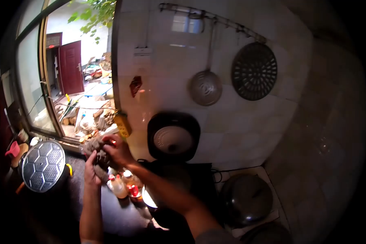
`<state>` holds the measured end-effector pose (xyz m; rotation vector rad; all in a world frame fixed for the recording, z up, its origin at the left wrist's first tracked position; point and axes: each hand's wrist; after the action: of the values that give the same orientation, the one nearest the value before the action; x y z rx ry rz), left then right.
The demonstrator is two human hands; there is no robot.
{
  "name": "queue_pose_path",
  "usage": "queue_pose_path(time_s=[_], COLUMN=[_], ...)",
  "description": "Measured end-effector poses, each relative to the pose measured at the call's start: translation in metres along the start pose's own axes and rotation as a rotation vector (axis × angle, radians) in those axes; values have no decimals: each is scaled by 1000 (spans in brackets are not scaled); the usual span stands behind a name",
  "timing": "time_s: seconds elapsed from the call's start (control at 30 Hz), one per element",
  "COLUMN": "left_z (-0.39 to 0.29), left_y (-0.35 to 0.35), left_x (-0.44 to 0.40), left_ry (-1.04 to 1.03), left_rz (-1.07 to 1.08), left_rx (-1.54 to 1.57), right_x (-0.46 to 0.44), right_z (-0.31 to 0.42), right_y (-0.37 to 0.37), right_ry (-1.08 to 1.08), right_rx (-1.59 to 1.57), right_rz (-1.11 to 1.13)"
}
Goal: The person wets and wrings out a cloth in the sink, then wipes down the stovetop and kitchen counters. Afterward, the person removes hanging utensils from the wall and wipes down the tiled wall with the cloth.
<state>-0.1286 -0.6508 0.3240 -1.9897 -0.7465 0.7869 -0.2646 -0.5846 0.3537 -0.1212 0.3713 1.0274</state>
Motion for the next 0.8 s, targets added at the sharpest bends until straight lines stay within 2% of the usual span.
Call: queue_pose_path(time_s=[0.03, 0.1, 0.13, 0.17, 0.2, 0.23, 0.3, 0.4, 0.43, 0.47, 0.53, 0.6, 0.7, 0.73, 0.8], left_z=[9, 29, 39, 52, 59, 67, 85, 133, 145, 180, 208, 214, 225, 219, 223], left_y=[-32, -66, -86, -112, -132, -165, -211, -225, -218, -217, -201, -206, -204, -218, -235], left_x=[-13, -49, -67, -80, -96, -100, -121, -186, -207, -218, -227, -212, -224, -223, -234], left_ry=[44, 33, -31, -177, -386, -490, -752, -883, -834, -1014, -1205, -974, -1365, -1672, -1502], left_rz=[50, 212, 223, 307, 569, 370, 385, 202, 356, 293, 527, 855, 1185, 1148, 949], left_rx=[32, 26, -24, -91, -119, -153, -368, -777, -1019, -1036, -1962, -2276, -1743, -1637, -1672], right_x=[1, 8, 14, 21, 25, 28, 41, 49, 48, 46, 37, 22, -8, -19, -43], right_z=[10, 34, 44, 53, 57, 63, 79, 92, 94, 96, 94, 93, 99, 103, 107], right_y=[32, 90, 120, 149, 179, 206, 245, 272, 276, 279, 279, 280, 282, 285, 292], right_ry=[21, 152, 50, -52, -79, -105, -143, -147, -144, -116, -72, 118, 339, 402, 501], right_rx=[41, 124, 61, -3, 3, 11, 18, 50, 64, 102, 175, 424, 654, 712, 796], right_rz=[8, -161, -193, -222, -284, -346, -423, -495, -508, -496, -461, -452, -437, -432, -420])
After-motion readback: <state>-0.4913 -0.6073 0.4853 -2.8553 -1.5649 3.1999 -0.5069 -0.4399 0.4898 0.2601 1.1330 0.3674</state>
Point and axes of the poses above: each hand's wrist, its own x-axis away from the middle knuckle, its own y-axis out of the back of the hand, z = x × y, and after that the axes turned 12 degrees about -y, right-handed
